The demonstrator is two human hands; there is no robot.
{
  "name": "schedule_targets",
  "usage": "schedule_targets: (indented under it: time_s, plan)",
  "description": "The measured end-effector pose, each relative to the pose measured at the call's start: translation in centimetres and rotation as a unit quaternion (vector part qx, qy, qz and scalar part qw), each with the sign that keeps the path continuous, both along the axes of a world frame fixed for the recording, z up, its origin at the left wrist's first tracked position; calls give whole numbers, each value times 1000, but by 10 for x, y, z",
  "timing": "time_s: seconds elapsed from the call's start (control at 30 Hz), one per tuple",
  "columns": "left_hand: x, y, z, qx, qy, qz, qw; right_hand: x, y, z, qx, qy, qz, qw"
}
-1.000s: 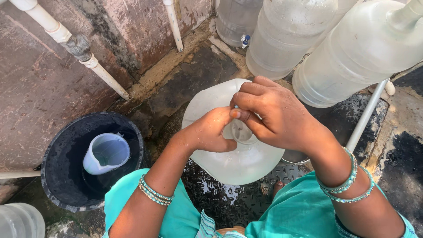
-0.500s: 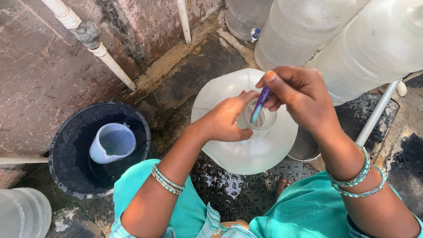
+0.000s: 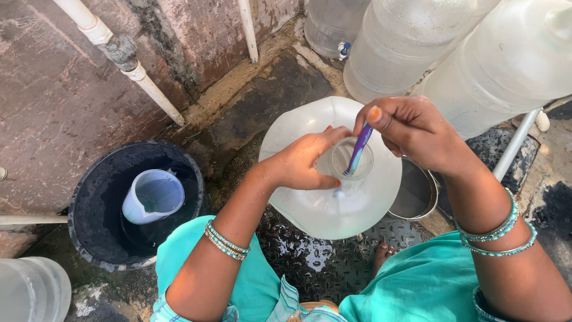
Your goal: The person cleans a large plastic water dispenser by first rinsing it with water from a jug. They then add small dark pellets into the dispenser's neck and scrub the interior with a toothbrush. Finally, the person wipes the exterior of the dispenser with a yellow sponge.
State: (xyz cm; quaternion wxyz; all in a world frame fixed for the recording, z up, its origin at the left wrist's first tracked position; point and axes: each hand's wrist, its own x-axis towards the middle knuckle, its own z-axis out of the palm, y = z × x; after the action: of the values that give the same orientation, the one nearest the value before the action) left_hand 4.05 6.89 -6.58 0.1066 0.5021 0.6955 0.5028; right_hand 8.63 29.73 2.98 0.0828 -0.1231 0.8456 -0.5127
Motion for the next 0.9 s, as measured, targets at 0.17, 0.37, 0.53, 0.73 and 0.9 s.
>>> schedule_targets:
  time_s: [0.17, 0.37, 0.53, 0.73, 0.9]
  plan:
    - [8, 2, 4, -8, 15, -4, 1000, 9, -4, 20, 130, 174, 109, 970]
    - [13, 9, -1, 58, 9, 128, 990, 3, -20, 5, 111, 145, -28, 983]
    - [30, 32, -22, 1, 187, 339, 922, -6, -25, -5, 77, 176, -70, 979]
    - [27, 28, -24, 9, 173, 313, 934, -8, -21, -10, 62, 181, -62, 979]
    - [27, 24, -14, -26, 112, 295, 948, -6, -27, 3, 104, 202, -63, 972]
